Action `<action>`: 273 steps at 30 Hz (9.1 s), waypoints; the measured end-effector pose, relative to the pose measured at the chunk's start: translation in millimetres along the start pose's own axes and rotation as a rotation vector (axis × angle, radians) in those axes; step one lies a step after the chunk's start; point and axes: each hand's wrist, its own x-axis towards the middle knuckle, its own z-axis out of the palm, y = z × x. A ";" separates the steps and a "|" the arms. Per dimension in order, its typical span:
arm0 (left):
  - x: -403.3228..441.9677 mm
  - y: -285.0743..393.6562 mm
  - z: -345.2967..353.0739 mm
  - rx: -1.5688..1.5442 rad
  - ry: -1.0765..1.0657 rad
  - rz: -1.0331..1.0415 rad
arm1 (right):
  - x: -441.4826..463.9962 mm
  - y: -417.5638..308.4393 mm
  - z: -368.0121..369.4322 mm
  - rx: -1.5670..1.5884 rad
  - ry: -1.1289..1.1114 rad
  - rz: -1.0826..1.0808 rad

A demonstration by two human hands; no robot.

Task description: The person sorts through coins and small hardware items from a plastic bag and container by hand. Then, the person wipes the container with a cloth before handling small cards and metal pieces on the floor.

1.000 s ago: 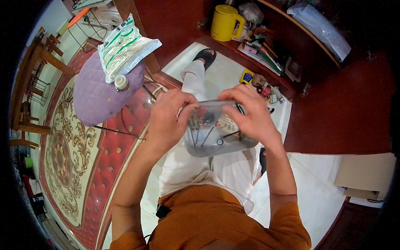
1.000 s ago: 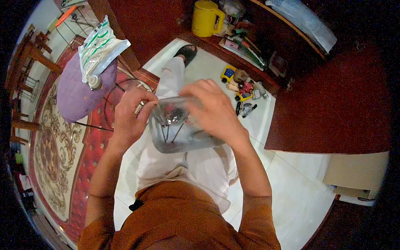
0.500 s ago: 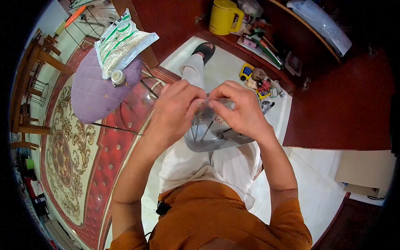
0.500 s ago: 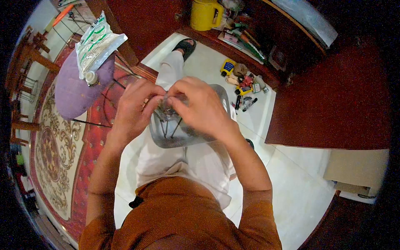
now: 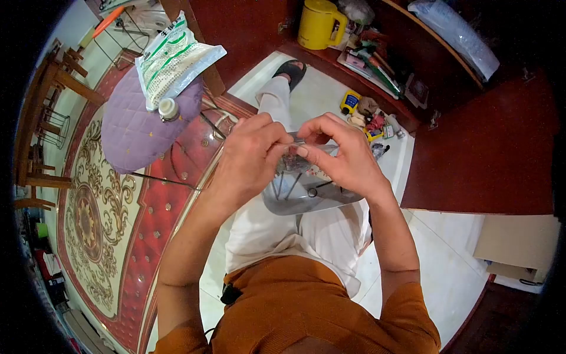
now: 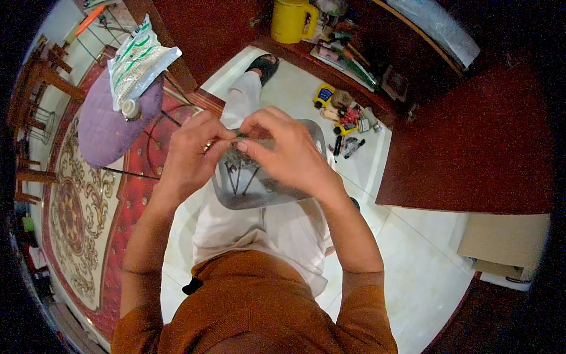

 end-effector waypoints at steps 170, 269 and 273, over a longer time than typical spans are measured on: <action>12.9 -67.7 164.4 -1.109 -0.034 -1.054 | -151.9 234.9 -91.3 0.444 0.496 0.862; 92.8 8.4 206.0 -0.191 0.304 -0.270 | -92.6 161.6 -45.7 0.313 0.386 0.375; 67.5 19.1 243.2 -0.289 -0.046 0.133 | -96.1 169.1 -54.1 0.454 0.534 0.322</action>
